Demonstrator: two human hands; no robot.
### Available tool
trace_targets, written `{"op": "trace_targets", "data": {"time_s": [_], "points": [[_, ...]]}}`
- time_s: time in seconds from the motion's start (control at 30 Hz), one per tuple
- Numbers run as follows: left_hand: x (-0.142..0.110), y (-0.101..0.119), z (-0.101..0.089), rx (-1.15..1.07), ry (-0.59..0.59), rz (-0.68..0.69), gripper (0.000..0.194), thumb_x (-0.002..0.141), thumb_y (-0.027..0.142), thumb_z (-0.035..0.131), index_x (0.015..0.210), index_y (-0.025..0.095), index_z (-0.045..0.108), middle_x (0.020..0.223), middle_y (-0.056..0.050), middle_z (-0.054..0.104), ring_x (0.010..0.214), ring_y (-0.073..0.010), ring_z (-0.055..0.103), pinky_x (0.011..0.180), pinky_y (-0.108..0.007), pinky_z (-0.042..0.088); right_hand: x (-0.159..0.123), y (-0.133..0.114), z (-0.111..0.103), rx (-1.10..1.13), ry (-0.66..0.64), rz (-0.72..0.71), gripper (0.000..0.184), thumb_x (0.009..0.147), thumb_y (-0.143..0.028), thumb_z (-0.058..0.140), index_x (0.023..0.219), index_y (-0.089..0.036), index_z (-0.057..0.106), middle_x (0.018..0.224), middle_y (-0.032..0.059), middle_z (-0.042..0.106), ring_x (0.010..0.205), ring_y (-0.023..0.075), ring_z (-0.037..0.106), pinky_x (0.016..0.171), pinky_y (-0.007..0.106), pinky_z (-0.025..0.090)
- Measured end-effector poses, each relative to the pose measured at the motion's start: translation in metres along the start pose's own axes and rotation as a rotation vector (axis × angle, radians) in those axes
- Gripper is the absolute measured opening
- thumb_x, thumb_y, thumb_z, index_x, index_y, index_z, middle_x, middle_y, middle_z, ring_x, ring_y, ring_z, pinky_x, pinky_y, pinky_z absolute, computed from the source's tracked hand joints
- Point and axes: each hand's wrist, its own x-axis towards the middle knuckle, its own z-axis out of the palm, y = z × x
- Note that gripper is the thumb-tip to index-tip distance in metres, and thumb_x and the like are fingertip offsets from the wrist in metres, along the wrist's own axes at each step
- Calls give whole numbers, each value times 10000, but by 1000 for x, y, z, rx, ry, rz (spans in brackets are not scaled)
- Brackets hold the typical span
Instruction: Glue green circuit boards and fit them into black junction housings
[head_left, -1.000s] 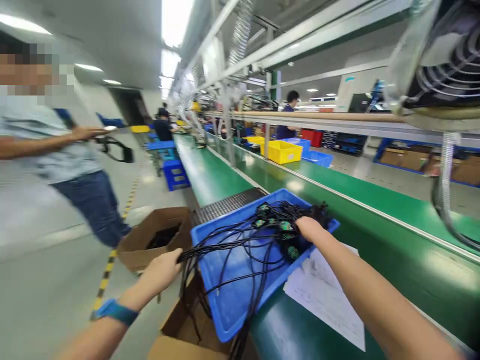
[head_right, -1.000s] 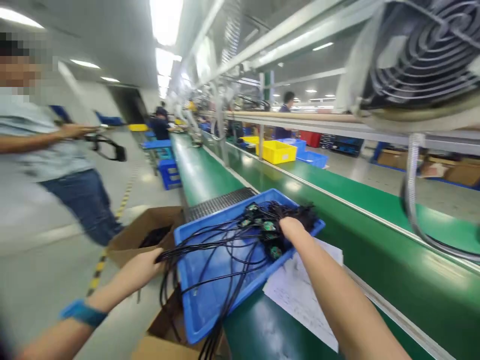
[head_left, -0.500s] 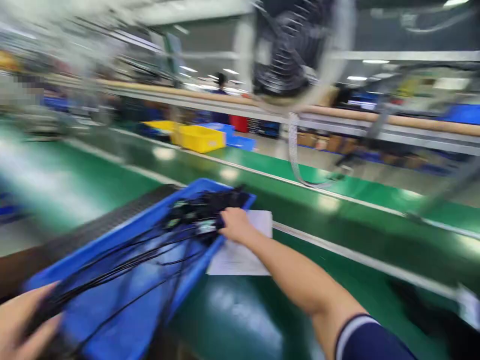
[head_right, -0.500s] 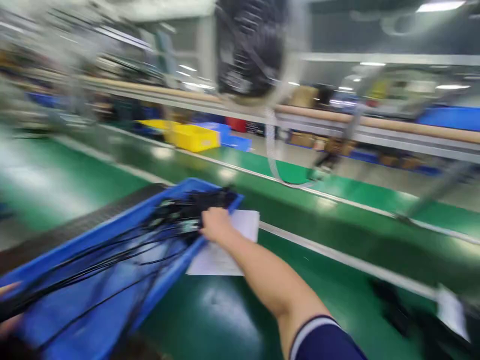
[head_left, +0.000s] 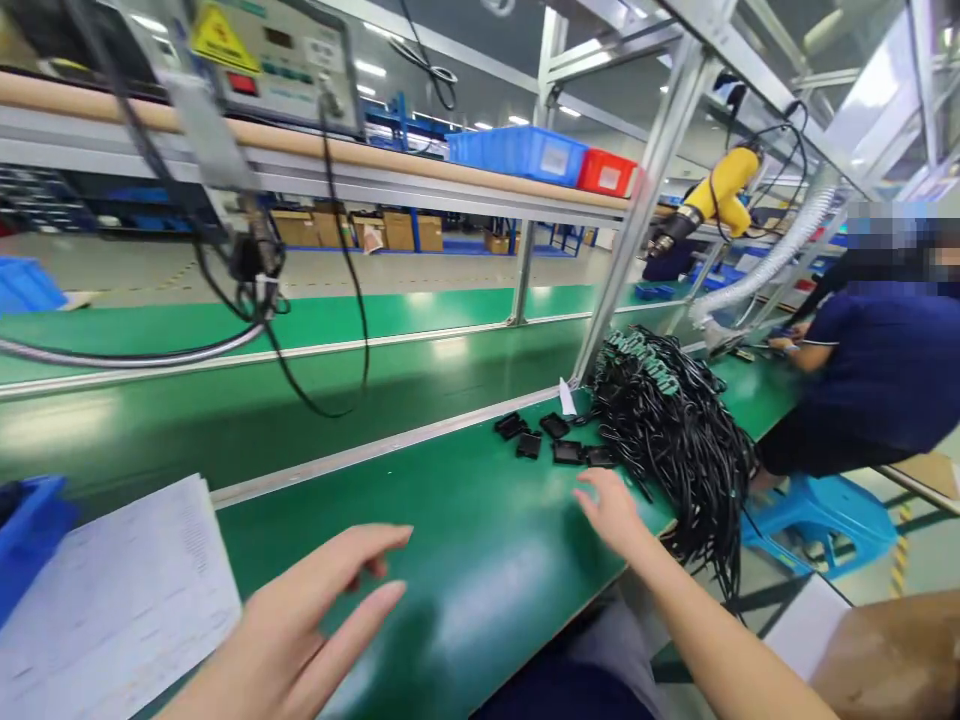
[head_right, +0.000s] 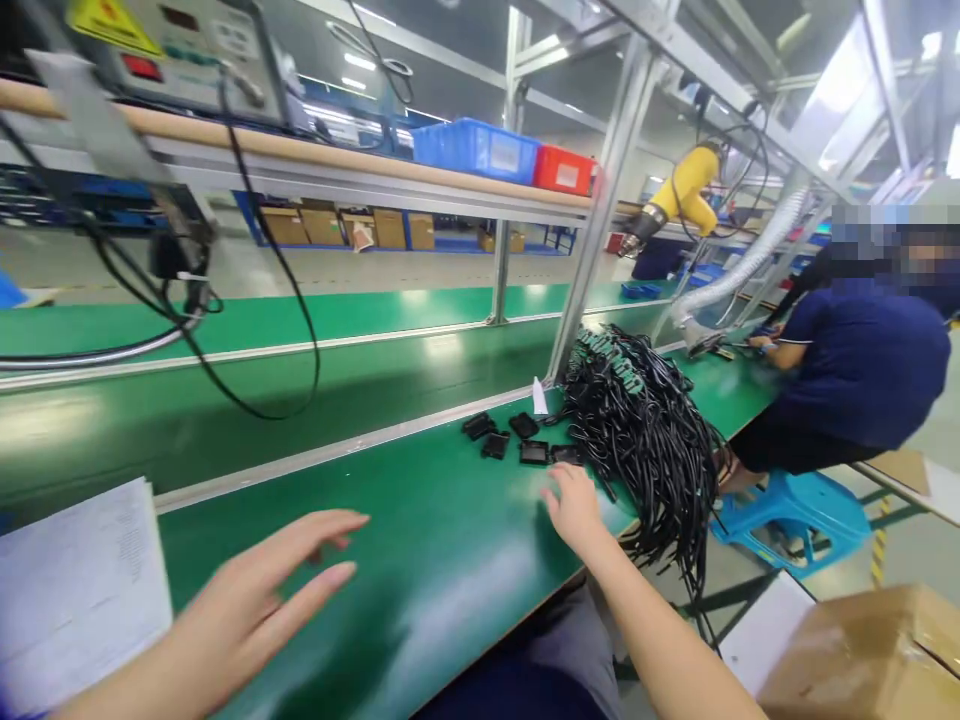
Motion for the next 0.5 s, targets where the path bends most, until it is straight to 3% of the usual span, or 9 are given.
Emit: {"op": "trace_targets", "data": {"time_s": [0.07,0.13,0.23,0.3,0.4,0.5], "points": [[56,30,37,-40,-26,115,516,933,589,415,1361,345,568,1424,-53,574,1307,-288,536,1098,-427,477,4,31,-1,-154,42,34,338,899,-226,593,1222,-162,671,1349,178,603,1269,320,526,1052,474,431],[113,55,81,20,22,189,610,929,612,443,1399,233,534,1518,-130,469,1414,-330,418,1167,-513,379,12,49,5,-268,-6,28,448,921,-231,568,1367,-189,587,1481,186,487,1356,335,444,1064,491,403],[187,76,141,115,106,239,769,889,616,558,1504,179,407,1627,-211,246,1505,-399,221,1183,-602,280,26,58,22,-369,-106,-39,486,947,-207,530,1431,-246,539,1494,188,464,1335,331,458,1055,493,380],[223,81,167,163,117,285,810,857,604,626,1525,215,383,1648,-209,182,1514,-419,173,1176,-634,254,31,59,32,-384,-118,-87,460,962,-168,489,1406,-258,570,1435,184,517,1254,312,516,1037,478,381],[250,77,184,255,76,314,573,926,482,592,1432,221,530,1589,-202,342,1463,-385,329,1139,-577,347,31,58,45,-342,-109,-194,473,958,-91,447,1359,-274,618,1368,165,566,1175,288,545,999,448,397],[239,60,184,384,145,280,356,994,321,489,1285,204,656,1401,-193,568,1295,-330,536,1027,-505,454,30,58,49,-297,-149,-306,535,925,-28,446,1375,-270,607,1324,158,593,1130,281,549,942,419,419]]}}
